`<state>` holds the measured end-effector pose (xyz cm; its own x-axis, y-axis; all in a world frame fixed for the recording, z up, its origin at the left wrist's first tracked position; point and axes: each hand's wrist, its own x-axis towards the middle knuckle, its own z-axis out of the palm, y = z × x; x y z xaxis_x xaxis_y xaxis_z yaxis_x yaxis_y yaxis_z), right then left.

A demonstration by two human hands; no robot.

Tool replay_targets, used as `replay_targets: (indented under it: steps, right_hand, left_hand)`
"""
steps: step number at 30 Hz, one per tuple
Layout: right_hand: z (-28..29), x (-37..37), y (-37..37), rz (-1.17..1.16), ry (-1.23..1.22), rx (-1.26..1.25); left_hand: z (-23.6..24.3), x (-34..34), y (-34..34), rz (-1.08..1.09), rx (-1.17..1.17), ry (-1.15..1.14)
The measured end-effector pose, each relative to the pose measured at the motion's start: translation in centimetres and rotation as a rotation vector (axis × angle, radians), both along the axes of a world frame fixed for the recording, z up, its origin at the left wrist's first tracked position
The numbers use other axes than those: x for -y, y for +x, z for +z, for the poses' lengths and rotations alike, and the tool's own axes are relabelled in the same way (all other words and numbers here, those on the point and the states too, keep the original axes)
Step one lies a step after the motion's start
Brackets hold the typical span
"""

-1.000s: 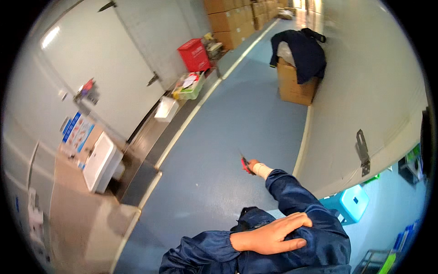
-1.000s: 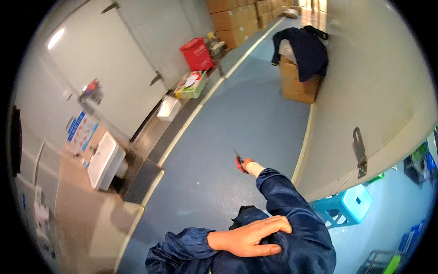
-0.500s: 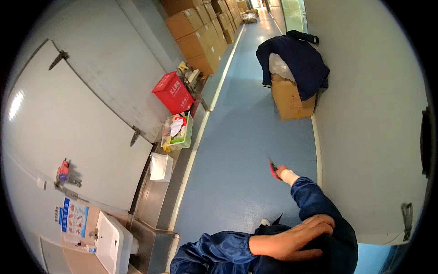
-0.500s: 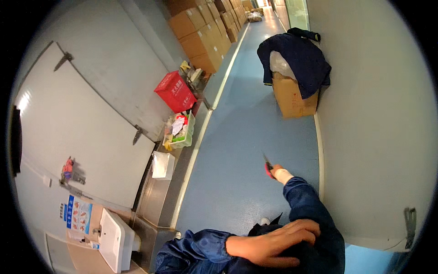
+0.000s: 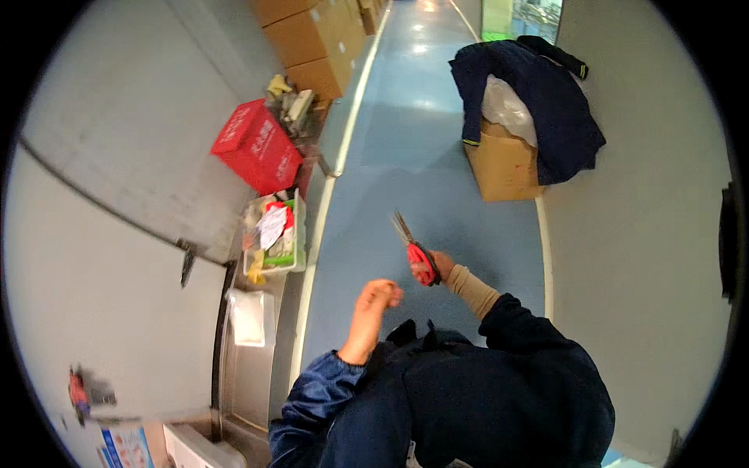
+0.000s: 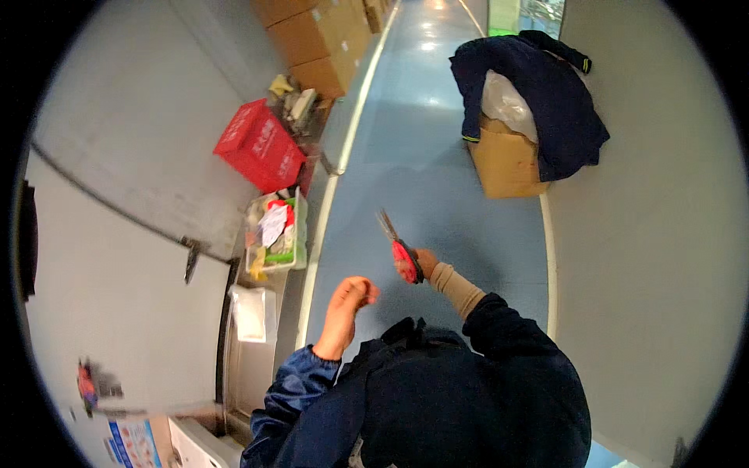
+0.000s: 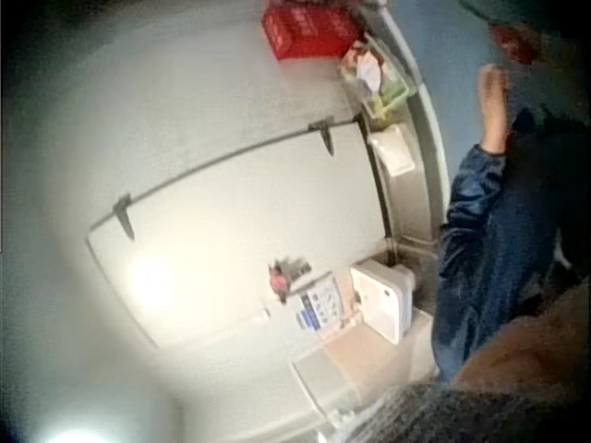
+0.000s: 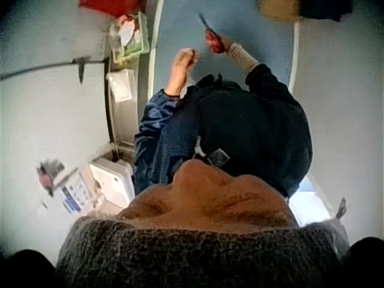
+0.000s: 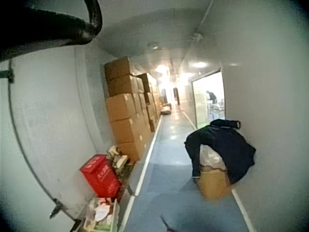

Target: The person walks through a storage area carrying scissors and a phone, then sits on a stool at a metal workbench. They take dried mushrooms from a large plastic bag and trim the stems using the scissors, placing the trimmed pieces into a white basket.

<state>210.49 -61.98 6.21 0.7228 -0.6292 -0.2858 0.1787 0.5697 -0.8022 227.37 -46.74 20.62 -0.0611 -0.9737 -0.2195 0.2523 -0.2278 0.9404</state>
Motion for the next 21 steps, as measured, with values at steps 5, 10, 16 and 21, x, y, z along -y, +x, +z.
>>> replay_targets:
  steps: [5, 10, 16, 21]
  right_hand:
    - [4.0, 7.6, 3.1, -0.132, -0.127, -0.055]
    - [5.4, 19.8, 4.2, -0.100, -0.616, -0.484]
    - [6.4, 37.3, 9.8, -0.120, -0.519, -0.412]
    - [9.7, 53.1, 14.7, -0.033, -0.008, -0.107]
  left_hand:
    - [-6.4, 14.1, 3.9, -0.096, -0.040, 0.202]
    - [-6.5, 30.9, 2.8, -0.242, -0.368, 0.374]
    - [-4.1, 49.0, 8.3, -0.181, -0.446, 0.344]
    - [-5.2, 61.6, 14.5, -0.079, -0.780, 0.305]
